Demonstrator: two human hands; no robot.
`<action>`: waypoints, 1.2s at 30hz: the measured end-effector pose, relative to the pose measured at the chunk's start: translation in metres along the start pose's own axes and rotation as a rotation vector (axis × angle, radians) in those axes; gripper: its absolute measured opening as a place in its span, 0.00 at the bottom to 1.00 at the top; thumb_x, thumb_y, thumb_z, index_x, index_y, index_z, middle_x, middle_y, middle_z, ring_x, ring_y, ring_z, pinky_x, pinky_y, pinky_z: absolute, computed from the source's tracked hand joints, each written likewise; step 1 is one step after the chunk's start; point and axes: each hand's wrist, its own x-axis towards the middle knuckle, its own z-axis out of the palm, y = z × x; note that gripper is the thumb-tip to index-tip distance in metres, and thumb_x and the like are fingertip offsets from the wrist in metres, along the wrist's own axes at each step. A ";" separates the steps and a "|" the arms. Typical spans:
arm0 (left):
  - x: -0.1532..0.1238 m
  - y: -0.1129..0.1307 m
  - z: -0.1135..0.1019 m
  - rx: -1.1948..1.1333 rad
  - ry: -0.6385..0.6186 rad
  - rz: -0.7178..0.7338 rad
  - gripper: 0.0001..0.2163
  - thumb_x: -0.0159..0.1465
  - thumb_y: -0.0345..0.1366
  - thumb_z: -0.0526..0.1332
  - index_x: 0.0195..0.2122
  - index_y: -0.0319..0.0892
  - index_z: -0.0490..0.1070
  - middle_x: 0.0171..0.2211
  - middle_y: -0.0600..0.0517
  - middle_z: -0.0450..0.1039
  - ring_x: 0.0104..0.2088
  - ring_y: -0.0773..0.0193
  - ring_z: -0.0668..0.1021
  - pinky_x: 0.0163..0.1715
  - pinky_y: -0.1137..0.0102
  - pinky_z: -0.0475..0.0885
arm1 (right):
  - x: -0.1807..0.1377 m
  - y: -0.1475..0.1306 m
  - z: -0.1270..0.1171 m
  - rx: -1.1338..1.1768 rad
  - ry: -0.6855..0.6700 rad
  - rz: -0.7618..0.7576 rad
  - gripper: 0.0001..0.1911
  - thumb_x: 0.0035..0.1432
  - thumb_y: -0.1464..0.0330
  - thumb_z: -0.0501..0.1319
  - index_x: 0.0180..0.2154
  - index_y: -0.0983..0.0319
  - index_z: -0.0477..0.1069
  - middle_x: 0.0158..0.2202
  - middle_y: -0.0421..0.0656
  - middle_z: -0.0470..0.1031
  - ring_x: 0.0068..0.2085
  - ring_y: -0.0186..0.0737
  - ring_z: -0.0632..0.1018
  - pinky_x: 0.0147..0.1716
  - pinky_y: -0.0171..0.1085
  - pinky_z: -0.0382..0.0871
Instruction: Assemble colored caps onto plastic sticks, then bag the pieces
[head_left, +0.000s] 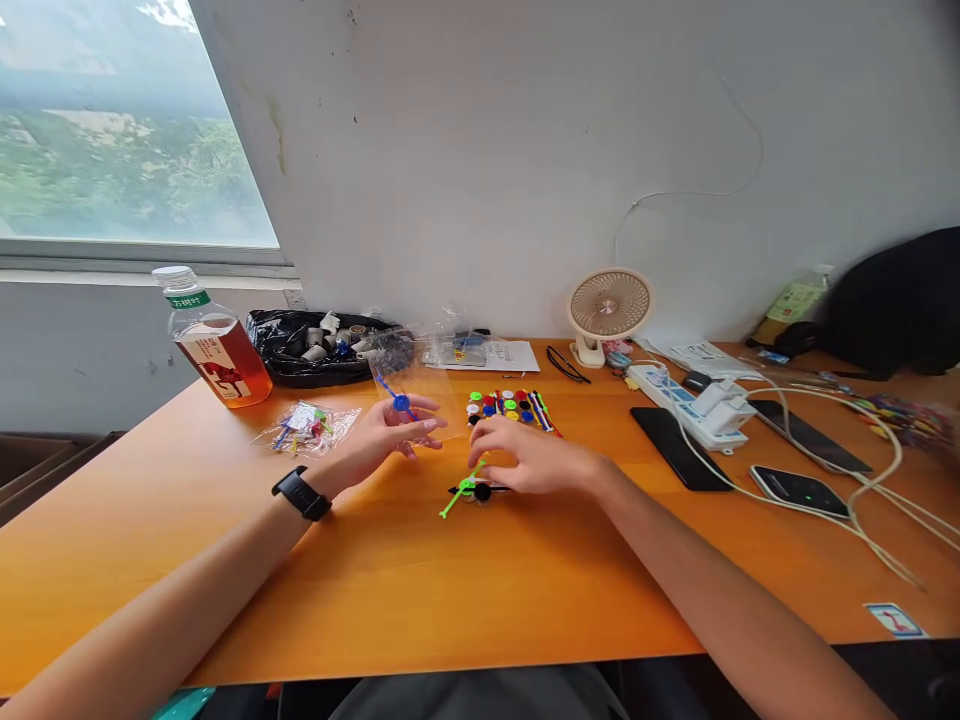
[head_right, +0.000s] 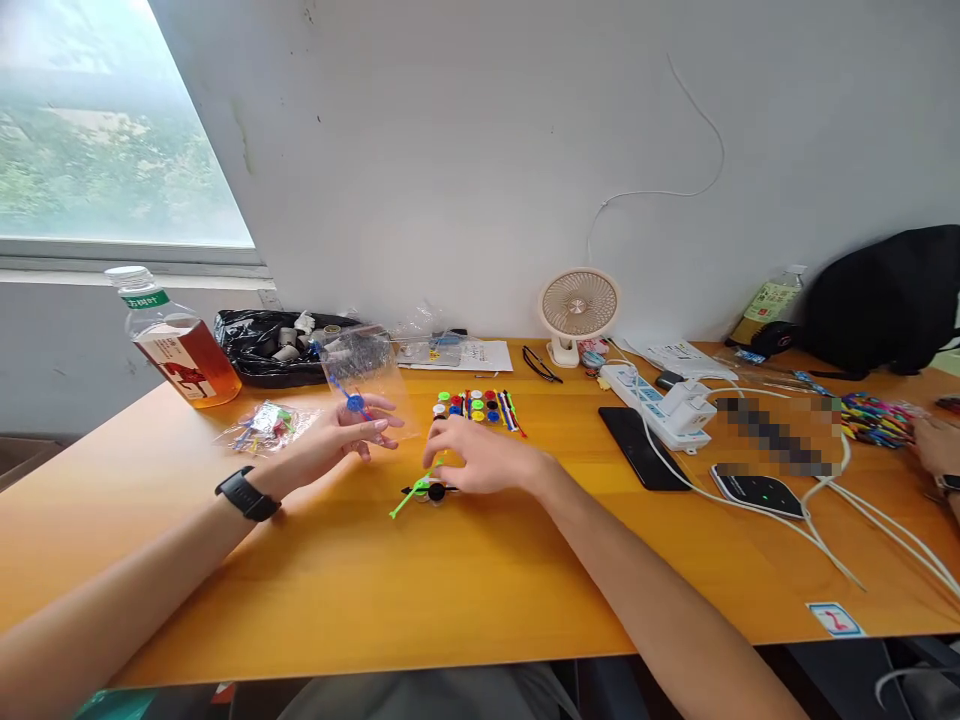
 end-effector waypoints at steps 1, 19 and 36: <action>-0.002 -0.006 0.002 0.005 0.016 -0.003 0.25 0.61 0.48 0.75 0.53 0.39 0.74 0.52 0.38 0.80 0.43 0.50 0.87 0.24 0.76 0.75 | -0.001 -0.001 0.004 -0.020 -0.030 0.000 0.06 0.66 0.72 0.64 0.41 0.59 0.81 0.50 0.46 0.77 0.55 0.47 0.75 0.58 0.44 0.66; -0.018 -0.012 0.030 0.161 -0.031 -0.039 0.28 0.59 0.54 0.74 0.52 0.40 0.74 0.43 0.43 0.83 0.38 0.54 0.85 0.19 0.75 0.73 | -0.013 -0.051 -0.056 0.185 0.263 0.080 0.13 0.70 0.58 0.63 0.42 0.60 0.79 0.37 0.43 0.79 0.35 0.39 0.74 0.34 0.37 0.66; -0.018 -0.017 0.031 0.195 0.009 0.000 0.24 0.60 0.51 0.74 0.49 0.40 0.76 0.42 0.44 0.83 0.34 0.58 0.84 0.22 0.74 0.75 | 0.042 -0.079 -0.077 -0.279 0.448 -0.042 0.07 0.69 0.71 0.59 0.39 0.61 0.76 0.38 0.44 0.77 0.34 0.37 0.71 0.35 0.38 0.59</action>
